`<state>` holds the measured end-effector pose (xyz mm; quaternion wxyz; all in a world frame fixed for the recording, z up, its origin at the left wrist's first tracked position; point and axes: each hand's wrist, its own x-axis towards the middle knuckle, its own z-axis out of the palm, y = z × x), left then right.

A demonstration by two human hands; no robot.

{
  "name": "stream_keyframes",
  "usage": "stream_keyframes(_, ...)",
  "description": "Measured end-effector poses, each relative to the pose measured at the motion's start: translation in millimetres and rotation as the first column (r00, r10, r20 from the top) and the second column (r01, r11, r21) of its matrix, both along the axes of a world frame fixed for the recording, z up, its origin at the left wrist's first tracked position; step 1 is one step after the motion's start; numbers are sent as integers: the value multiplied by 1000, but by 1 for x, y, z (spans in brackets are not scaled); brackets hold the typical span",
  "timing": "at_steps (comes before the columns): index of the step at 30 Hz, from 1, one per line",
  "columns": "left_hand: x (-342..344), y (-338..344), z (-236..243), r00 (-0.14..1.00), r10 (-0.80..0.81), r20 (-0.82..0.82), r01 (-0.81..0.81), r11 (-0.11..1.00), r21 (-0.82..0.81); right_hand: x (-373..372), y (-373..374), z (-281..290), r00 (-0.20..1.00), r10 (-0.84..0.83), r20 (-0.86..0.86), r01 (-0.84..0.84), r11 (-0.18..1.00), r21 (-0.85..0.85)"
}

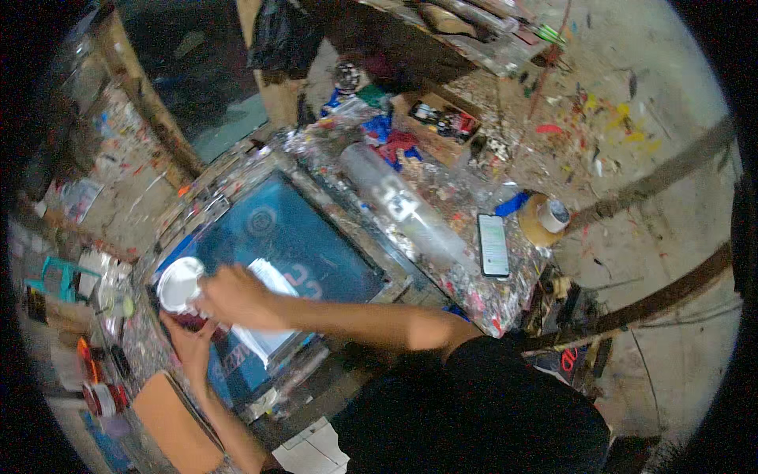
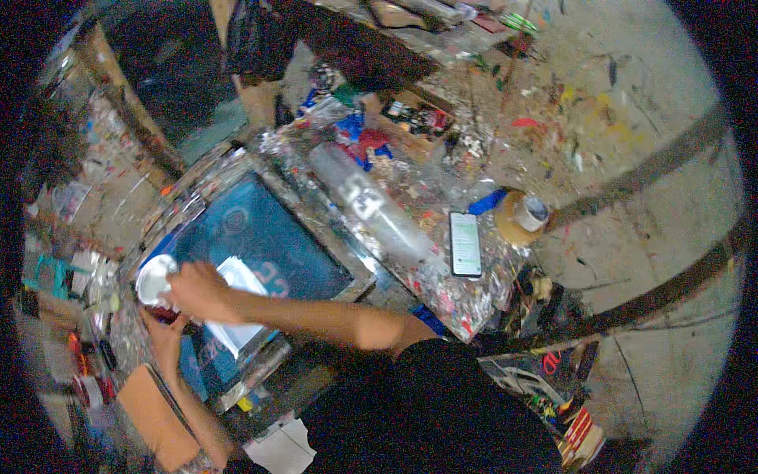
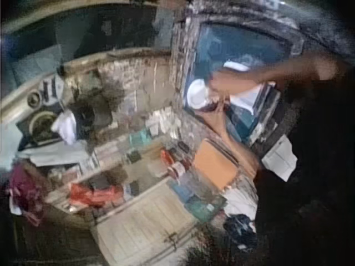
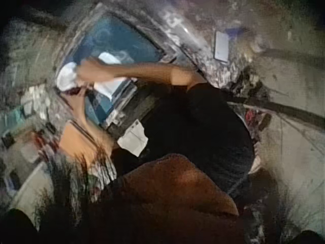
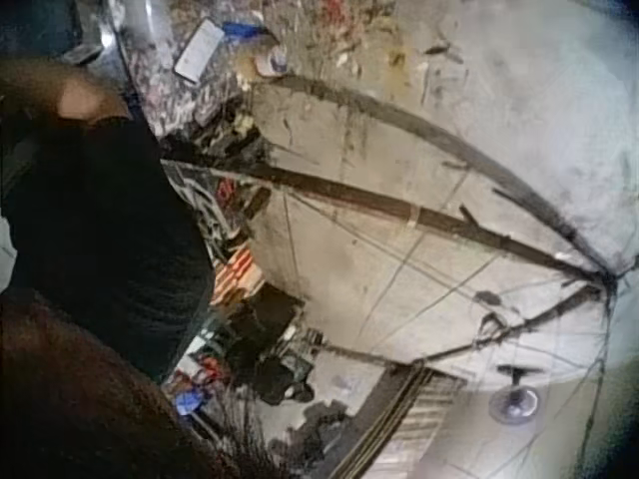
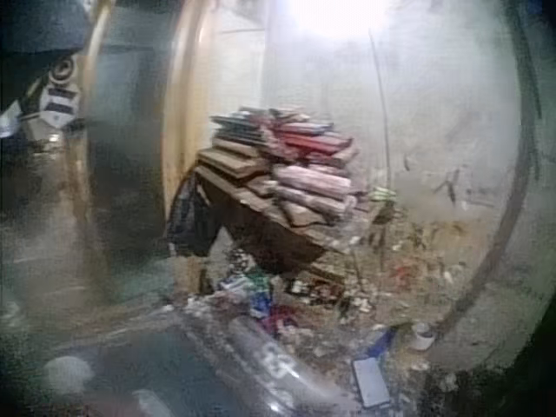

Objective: The person performs screen printing on brown sheets by applying white ink through a stencil using a squeegee and then setting the sheets aside to dry.

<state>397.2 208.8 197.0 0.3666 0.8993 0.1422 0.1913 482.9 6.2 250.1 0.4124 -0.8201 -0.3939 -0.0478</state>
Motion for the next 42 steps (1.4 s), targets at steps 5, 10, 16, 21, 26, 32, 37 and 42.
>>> stream_keyframes(5, -6, 57, -51, 985, 62, 160, 57, 760, -648, -89, -74, -57, 967, 235, 100, -224, 969, -107)
stream_keyframes(10, -59, 203, -35, 920, 339, 195, -193, 828, -527, -120, -95, -91, 890, 249, 381, -141, 947, -287)
stream_keyframes(16, -79, 316, -33, 906, 419, 55, -405, 898, -174, -77, -56, -72, 901, 180, 395, 14, 898, -441)
stream_keyframes(21, -50, 330, -53, 912, 409, -13, -409, 912, 2, 3, -13, -62, 945, 236, 226, -121, 896, -428)
stream_keyframes(26, -62, 322, -75, 878, 475, -54, -455, 866, 208, 56, 6, -69, 916, 151, 373, -1, 927, -374)
stream_keyframes(32, -115, 150, -19, 939, 310, 150, -344, 822, 453, -53, -47, -87, 953, 284, 107, -231, 907, -352)
stream_keyframes(37, -159, -34, 7, 960, 12, -279, 148, 825, 546, -50, -84, -63, 911, 387, 145, -211, 737, -642)
stream_keyframes(42, -191, -55, -28, 928, 125, -352, 103, 820, 563, 47, -35, -51, 917, 193, 350, 64, 794, -604)
